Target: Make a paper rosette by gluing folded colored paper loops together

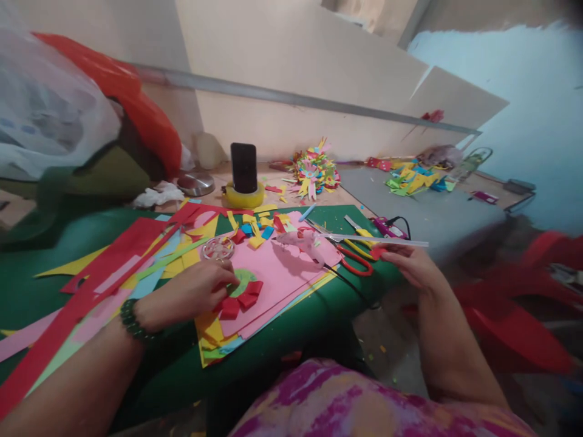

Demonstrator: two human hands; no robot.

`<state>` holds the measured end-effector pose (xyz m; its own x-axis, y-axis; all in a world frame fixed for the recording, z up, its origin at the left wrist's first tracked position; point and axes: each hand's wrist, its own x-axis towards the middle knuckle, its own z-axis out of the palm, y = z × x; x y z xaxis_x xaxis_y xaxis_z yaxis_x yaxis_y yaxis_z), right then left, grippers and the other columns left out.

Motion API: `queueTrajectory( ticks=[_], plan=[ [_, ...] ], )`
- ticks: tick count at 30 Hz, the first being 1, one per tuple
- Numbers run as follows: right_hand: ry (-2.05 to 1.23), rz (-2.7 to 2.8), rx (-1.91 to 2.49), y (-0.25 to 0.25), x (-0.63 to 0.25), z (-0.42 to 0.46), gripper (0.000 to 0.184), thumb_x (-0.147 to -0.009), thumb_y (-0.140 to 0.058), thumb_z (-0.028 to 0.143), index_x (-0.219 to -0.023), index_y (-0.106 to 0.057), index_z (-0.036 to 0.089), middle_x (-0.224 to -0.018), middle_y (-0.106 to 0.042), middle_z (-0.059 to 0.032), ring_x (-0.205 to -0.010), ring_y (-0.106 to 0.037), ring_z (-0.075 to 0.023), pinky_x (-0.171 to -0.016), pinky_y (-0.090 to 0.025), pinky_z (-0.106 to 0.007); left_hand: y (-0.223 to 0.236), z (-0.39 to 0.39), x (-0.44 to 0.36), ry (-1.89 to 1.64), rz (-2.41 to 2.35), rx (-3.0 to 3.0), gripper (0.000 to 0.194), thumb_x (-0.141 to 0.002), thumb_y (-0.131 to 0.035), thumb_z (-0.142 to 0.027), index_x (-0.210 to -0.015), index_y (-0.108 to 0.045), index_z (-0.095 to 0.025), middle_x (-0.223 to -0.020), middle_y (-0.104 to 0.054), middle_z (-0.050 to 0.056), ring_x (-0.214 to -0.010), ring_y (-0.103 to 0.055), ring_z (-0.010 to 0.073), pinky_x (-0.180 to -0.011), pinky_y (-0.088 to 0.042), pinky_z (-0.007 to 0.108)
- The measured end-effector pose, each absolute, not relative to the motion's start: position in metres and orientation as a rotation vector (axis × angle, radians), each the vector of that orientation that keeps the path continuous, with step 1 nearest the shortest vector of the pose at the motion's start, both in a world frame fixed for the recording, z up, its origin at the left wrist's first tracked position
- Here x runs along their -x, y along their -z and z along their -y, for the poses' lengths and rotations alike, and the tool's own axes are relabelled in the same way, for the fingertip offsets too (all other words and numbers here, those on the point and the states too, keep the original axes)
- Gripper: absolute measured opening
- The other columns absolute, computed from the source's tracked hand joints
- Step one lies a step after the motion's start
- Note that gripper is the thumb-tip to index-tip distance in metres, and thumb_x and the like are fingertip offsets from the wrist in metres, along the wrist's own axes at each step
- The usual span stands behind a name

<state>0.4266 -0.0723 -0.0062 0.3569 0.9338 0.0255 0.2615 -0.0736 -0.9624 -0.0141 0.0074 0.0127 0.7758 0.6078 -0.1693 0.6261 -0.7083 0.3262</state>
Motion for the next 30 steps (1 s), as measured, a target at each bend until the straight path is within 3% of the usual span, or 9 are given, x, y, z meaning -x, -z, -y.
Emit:
queueTrajectory(
  ticks=[5, 9, 13, 15, 18, 22, 30],
  plan=[
    [-0.816, 1.305, 1.536, -0.003, -0.428, 0.117, 0.042, -0.053, -0.089, 0.056, -0.075, -0.072, 0.024, -0.091, -0.073, -0.0089, -0.083, -0.069, -0.0238, -0.072, -0.057, -0.035, -0.014, -0.007, 0.014, 0.052, -0.941, -2.603, 0.027, -0.075, -0.043, -0.006, -0.067, -0.066, -0.018, -0.081, -0.065, 0.003, -0.071, -0.057, 0.0147, -0.067, -0.039, 0.025],
    [-1.112, 1.757, 1.206, -0.012, -0.379, 0.133, 0.032, -0.072, -0.080, 0.054, -0.079, -0.074, 0.024, -0.085, -0.071, -0.0104, -0.073, -0.068, -0.0202, -0.062, -0.055, -0.029, -0.017, -0.004, 0.012, 0.050, -0.930, -2.574, 0.027, -0.073, -0.043, -0.005, -0.072, -0.068, -0.017, -0.083, -0.067, 0.004, -0.074, -0.059, 0.0154, -0.072, -0.040, 0.025],
    [-1.184, 2.014, 0.935, -0.014, -0.309, 0.113, 0.019, -0.083, -0.074, 0.040, -0.082, -0.072, 0.021, -0.086, -0.072, -0.0091, -0.082, -0.069, -0.0180, -0.073, -0.056, -0.027, -0.020, -0.001, 0.011, 0.085, -0.975, -2.566, 0.025, -0.073, -0.045, -0.006, -0.071, -0.067, -0.017, -0.083, -0.066, 0.005, -0.073, -0.057, 0.0154, -0.069, -0.038, 0.025],
    [-1.089, 2.024, 0.948, -0.012, -0.277, 0.091, 0.011, -0.085, -0.071, 0.031, -0.086, -0.071, 0.021, -0.091, -0.072, -0.0086, -0.091, -0.069, -0.0190, -0.082, -0.056, -0.030, -0.021, -0.001, 0.011, 0.089, -0.983, -2.576, 0.024, -0.073, -0.045, -0.007, -0.071, -0.068, -0.017, -0.083, -0.065, 0.005, -0.073, -0.056, 0.0156, -0.069, -0.038, 0.026],
    [-1.055, 1.938, 1.011, -0.005, -0.241, 0.053, 0.010, -0.083, -0.069, 0.028, -0.089, -0.068, 0.020, -0.097, -0.071, -0.0071, -0.087, -0.068, -0.0166, -0.078, -0.057, -0.029, -0.020, 0.000, 0.010, 0.073, -0.969, -2.597, 0.024, -0.073, -0.046, -0.006, -0.071, -0.067, -0.016, -0.080, -0.063, 0.005, -0.071, -0.054, 0.0155, -0.068, -0.038, 0.026],
    [-1.036, 1.953, 1.013, 0.007, -0.214, 0.016, 0.010, -0.078, -0.070, 0.026, -0.083, -0.067, 0.019, -0.091, -0.071, -0.0052, -0.083, -0.067, -0.0165, -0.078, -0.057, -0.031, -0.017, 0.000, 0.010, 0.063, -0.970, -2.624, 0.023, -0.074, -0.047, -0.006, -0.070, -0.067, -0.016, -0.077, -0.062, 0.005, -0.068, -0.052, 0.0153, -0.064, -0.036, 0.027],
    [-1.080, 2.031, 1.088, 0.029, -0.208, 0.003, 0.008, -0.075, -0.065, 0.017, -0.082, -0.069, 0.018, -0.086, -0.074, -0.0037, -0.082, -0.069, -0.0164, -0.077, -0.056, -0.031, -0.017, 0.000, 0.010, 0.068, -0.963, -2.642, 0.025, -0.074, -0.046, -0.007, -0.071, -0.068, -0.017, -0.076, -0.063, 0.005, -0.071, -0.053, 0.0174, -0.069, -0.039, 0.029]
  ],
)
